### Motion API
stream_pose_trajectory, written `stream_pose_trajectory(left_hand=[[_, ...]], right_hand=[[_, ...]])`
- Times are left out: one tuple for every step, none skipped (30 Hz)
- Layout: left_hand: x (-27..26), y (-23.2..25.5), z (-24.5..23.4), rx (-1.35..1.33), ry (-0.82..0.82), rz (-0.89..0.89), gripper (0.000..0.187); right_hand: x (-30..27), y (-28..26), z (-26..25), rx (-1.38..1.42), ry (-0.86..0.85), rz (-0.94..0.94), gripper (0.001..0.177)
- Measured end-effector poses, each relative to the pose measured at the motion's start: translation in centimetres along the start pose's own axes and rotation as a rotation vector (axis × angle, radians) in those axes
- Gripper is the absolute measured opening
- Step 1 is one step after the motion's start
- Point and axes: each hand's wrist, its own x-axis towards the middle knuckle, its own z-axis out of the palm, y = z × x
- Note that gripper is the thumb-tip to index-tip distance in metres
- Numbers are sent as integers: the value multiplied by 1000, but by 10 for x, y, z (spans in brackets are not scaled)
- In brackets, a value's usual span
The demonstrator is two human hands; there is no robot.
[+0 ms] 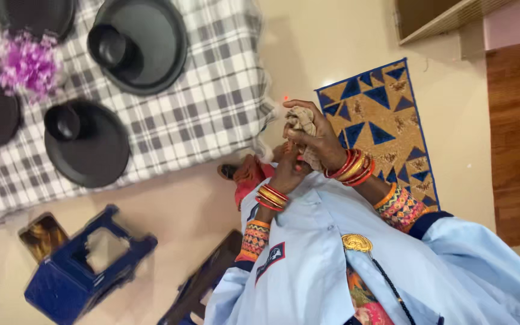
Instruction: The person wipes a small black bowl and a clear glass with a cloth, then places them on a table and a shelf.
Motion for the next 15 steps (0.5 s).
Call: stream_pose_trajectory(left_hand=[[23,16,23,18,-119,89,38],[41,34,41,32,-162,108,38],[59,53,59,148,-256,167,45],[70,69,70,264,-337,218,51],[82,82,81,278,-368,228,51],[97,94,93,373,-342,288,48],[110,103,102,466,-315,352,47],[119,110,109,479,-340,357,47],[128,114,114,406,-357,271,47],[141,116,117,328,-368,185,48],[152,115,117,335,-387,190,48],[167,111,117,298,-347,222,47],[182,105,116,260,-308,254,46],[200,99,116,259,-317,266,46],[222,93,116,321,-326,292,36]], right_hand=[[-9,-16,-28,-2,43,-52,59],[-24,-34,-58,82,182,-57,59],[-38,-49,-87,171,317,-64,58],[-52,-56,-112,183,340,-88,58],[-63,-61,-135,224,446,-171,59],[-71,-64,-158,266,549,-255,60],[-78,-63,-177,280,568,-280,60],[-88,-57,-191,356,703,-228,49],[-97,-49,-203,435,836,-172,42],[-101,-40,-212,445,849,-184,42],[-99,-27,-215,556,823,-157,40],[-96,-18,-222,656,790,-138,40],[-94,-12,-227,655,798,-159,40],[-90,-7,-232,708,835,-107,35],[-81,-6,-239,762,870,-56,31]])
